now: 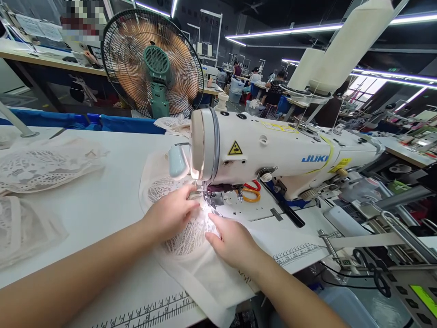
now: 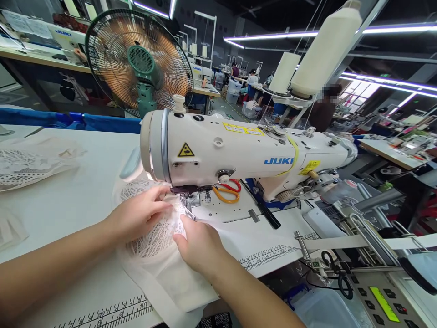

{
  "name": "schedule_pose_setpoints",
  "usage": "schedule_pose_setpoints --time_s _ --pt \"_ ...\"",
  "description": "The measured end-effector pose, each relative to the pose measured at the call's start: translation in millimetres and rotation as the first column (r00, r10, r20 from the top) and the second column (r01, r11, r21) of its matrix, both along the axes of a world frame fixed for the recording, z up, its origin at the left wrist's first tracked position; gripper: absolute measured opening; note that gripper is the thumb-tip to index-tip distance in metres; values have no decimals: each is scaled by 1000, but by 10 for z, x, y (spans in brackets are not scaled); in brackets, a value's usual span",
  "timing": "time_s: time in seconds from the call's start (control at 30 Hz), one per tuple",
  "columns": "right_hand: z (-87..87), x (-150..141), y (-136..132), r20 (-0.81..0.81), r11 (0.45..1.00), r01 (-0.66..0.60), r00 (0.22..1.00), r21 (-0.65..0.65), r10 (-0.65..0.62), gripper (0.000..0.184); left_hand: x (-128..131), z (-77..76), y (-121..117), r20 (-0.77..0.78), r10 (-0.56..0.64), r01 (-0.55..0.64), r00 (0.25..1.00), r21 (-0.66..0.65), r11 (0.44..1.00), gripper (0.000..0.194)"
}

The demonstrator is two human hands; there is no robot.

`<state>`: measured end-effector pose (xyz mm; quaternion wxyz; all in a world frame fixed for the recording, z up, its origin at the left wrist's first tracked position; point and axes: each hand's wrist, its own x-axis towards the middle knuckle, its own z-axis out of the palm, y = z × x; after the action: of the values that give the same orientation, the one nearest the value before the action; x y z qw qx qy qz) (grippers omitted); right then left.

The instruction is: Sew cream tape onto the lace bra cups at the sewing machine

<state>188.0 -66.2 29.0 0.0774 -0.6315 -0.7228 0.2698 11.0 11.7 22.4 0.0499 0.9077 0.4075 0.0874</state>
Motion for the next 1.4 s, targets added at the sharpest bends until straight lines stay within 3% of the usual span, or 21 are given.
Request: schedule_pose_setpoints --time_s 0.1,0.2,0.3,0.5,0.73,0.93,1.17,1.4 --pt "-25 64 -87 61 998 -41 997 38 39 45 -118 8 -164 -42 -68 69 997 18 997 33" --pt "-78 109 -191 153 983 -142 981 120 123 41 -155 38 -296 -201 -44 36 979 -46 998 89" --pt "-127 120 -263 275 969 -220 944 115 182 34 -113 61 -334 -321 -22 -33 947 -166 986 109" --pt "-170 140 -264 353 950 -260 917 175 186 27 -43 27 -319 -336 24 -96 942 -199 975 106" --pt "-195 174 -152 365 934 -281 912 220 188 36 -77 -66 -213 -295 43 -92 954 -154 984 105" --pt "-82 136 21 393 957 -272 895 104 212 40 -84 -32 -22 -319 52 -112 946 -172 979 100" --pt "164 -22 223 443 967 -198 861 -162 251 49 -104 15 255 -316 4 -67 949 -189 980 94" --pt "269 -154 345 467 953 -157 843 -259 266 58 -172 47 475 -254 4 -82 967 -297 951 93"
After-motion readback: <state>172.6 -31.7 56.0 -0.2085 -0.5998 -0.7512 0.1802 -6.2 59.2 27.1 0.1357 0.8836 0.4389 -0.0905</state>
